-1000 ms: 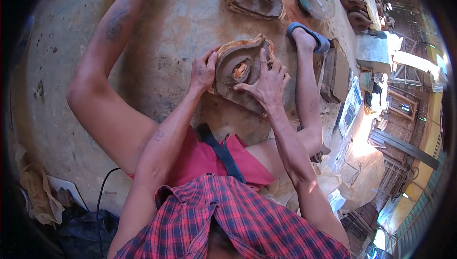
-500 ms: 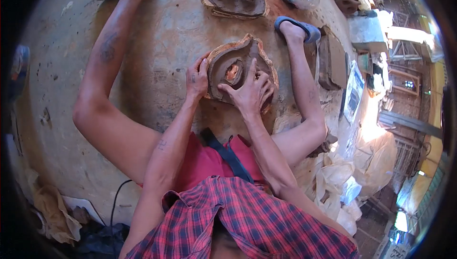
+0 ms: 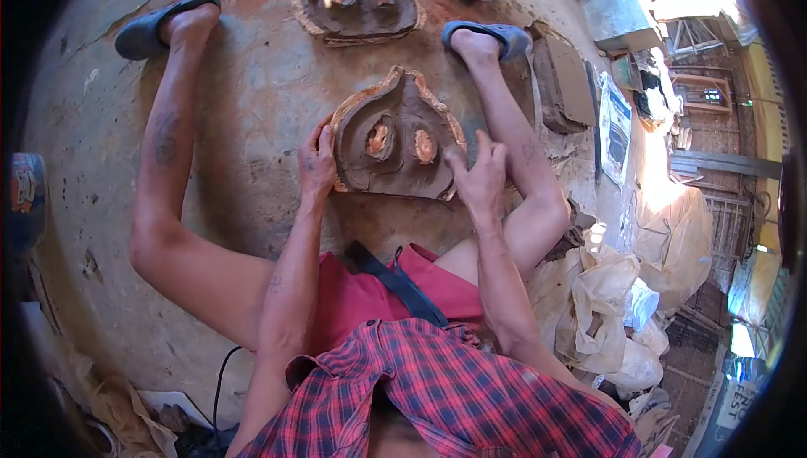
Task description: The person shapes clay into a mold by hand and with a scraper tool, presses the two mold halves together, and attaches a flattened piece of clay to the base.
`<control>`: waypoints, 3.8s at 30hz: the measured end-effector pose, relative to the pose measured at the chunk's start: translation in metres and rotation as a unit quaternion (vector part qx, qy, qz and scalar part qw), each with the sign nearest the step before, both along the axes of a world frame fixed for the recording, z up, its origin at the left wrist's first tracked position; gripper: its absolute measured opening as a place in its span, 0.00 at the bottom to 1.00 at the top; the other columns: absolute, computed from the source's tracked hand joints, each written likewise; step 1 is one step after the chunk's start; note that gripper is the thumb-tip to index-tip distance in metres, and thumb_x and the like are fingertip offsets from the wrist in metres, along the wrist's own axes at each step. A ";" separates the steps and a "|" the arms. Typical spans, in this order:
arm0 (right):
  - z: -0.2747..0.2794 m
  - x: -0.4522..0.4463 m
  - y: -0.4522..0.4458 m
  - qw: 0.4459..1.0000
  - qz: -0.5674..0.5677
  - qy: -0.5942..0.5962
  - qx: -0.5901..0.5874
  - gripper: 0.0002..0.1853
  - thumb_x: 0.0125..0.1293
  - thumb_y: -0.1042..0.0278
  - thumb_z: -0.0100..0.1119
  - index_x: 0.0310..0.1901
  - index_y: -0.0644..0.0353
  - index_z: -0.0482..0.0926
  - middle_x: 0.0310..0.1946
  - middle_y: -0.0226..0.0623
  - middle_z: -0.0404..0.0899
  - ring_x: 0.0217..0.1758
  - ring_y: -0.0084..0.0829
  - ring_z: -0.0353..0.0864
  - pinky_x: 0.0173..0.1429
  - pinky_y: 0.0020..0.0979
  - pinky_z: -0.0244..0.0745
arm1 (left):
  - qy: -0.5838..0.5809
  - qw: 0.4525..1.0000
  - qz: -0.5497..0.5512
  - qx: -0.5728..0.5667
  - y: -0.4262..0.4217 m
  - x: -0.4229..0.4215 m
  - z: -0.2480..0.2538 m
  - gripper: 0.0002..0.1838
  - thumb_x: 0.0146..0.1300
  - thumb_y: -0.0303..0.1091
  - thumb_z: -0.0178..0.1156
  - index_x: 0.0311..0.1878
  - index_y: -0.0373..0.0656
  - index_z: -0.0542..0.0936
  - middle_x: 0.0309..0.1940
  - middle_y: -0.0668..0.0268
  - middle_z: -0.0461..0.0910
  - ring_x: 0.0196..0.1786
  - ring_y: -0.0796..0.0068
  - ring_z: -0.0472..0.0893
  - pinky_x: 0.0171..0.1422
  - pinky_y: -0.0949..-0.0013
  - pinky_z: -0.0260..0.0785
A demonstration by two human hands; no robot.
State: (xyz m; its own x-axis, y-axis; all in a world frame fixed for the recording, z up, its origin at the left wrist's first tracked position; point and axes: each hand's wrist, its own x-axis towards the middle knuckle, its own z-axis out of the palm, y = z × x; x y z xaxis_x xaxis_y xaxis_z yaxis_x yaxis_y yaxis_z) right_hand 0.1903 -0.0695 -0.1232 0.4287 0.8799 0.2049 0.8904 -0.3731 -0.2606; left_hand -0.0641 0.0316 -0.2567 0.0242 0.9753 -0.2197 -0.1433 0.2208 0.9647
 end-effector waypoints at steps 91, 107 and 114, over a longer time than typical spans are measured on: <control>0.147 -0.140 0.064 0.871 0.301 0.357 0.150 0.56 0.75 0.17 0.23 0.87 0.57 0.35 0.89 0.52 0.37 0.92 0.51 0.33 0.87 0.63 0.28 | -0.416 0.883 -0.219 -0.008 -0.009 0.059 0.257 0.62 0.65 0.89 0.36 0.90 0.53 0.43 0.91 0.64 0.39 0.91 0.66 0.40 0.91 0.54 0.31; 0.126 -0.107 0.072 0.907 0.180 0.381 0.031 0.52 0.79 0.34 0.47 0.87 0.60 0.35 0.87 0.64 0.38 0.90 0.66 0.34 0.86 0.66 0.36 | -0.545 0.825 -0.138 -0.055 -0.023 0.058 0.231 0.46 0.77 0.77 0.34 0.89 0.62 0.48 0.88 0.58 0.52 0.87 0.61 0.57 0.89 0.51 0.48; 0.114 -0.115 0.061 0.930 0.167 0.327 0.031 0.52 0.80 0.28 0.39 0.86 0.65 0.37 0.87 0.63 0.39 0.88 0.69 0.38 0.86 0.67 0.40 | -0.600 0.799 -0.046 -0.014 -0.022 0.064 0.247 0.47 0.77 0.76 0.38 0.88 0.58 0.49 0.86 0.53 0.56 0.83 0.55 0.64 0.87 0.50 0.53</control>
